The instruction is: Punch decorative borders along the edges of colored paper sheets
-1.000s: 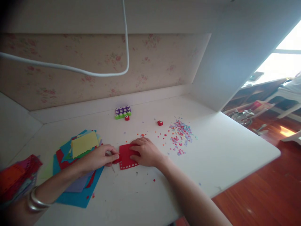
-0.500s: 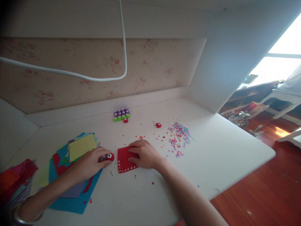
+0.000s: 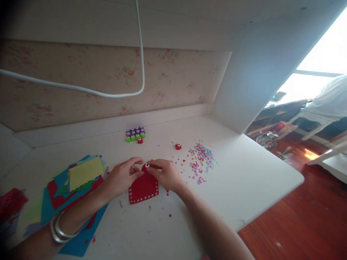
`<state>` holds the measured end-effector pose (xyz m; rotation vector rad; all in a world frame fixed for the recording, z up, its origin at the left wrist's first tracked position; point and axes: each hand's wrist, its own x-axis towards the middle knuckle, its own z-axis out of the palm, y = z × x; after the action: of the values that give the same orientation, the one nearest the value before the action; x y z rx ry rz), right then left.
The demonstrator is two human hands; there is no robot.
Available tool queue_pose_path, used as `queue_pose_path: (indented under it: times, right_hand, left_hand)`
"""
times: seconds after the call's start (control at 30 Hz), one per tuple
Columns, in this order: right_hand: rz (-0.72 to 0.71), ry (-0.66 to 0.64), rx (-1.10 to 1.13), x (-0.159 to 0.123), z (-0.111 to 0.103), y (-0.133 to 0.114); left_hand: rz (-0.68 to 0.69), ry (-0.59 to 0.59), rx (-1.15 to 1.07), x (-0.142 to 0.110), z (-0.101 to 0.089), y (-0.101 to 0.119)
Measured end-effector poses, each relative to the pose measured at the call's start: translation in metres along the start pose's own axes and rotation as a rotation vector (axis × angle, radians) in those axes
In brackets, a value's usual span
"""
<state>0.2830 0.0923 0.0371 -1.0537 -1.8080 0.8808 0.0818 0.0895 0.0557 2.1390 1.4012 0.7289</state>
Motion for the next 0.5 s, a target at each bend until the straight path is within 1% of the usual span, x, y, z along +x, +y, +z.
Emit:
queue_pose_path:
  times: [0.07, 0.1, 0.17, 0.2, 0.27, 0.33, 0.4, 0.5]
  right_hand:
    - [0.094, 0.149, -0.069, 0.005, -0.008, 0.013]
    - [0.128, 0.233, -0.14, 0.008, -0.014, 0.02]
    - [0.173, 0.366, -0.334, 0.014, -0.026, 0.033]
    - [0.19, 0.404, -0.437, 0.017, -0.033, 0.039]
    - [0.212, 0.427, -0.62, 0.021, -0.042, 0.048]
    - [0.208, 0.415, -0.756, 0.024, -0.047, 0.054]
    - [0.188, 0.404, -0.85, 0.027, -0.046, 0.058]
    - [0.167, 0.412, -0.927, 0.031, -0.043, 0.062]
  left_hand:
    - [0.017, 0.022, 0.097, 0.007, 0.001, -0.006]
    - [0.025, 0.026, 0.154, 0.011, 0.001, -0.011]
    - [0.029, 0.023, 0.228, 0.021, -0.002, -0.021]
    - [0.026, 0.022, 0.253, 0.026, -0.004, -0.026]
    - [0.019, 0.032, 0.31, 0.037, -0.009, -0.036]
    - [0.016, 0.041, 0.374, 0.048, -0.013, -0.043]
    - [0.022, 0.04, 0.43, 0.059, -0.017, -0.047]
    - [0.036, 0.032, 0.497, 0.074, -0.019, -0.047]
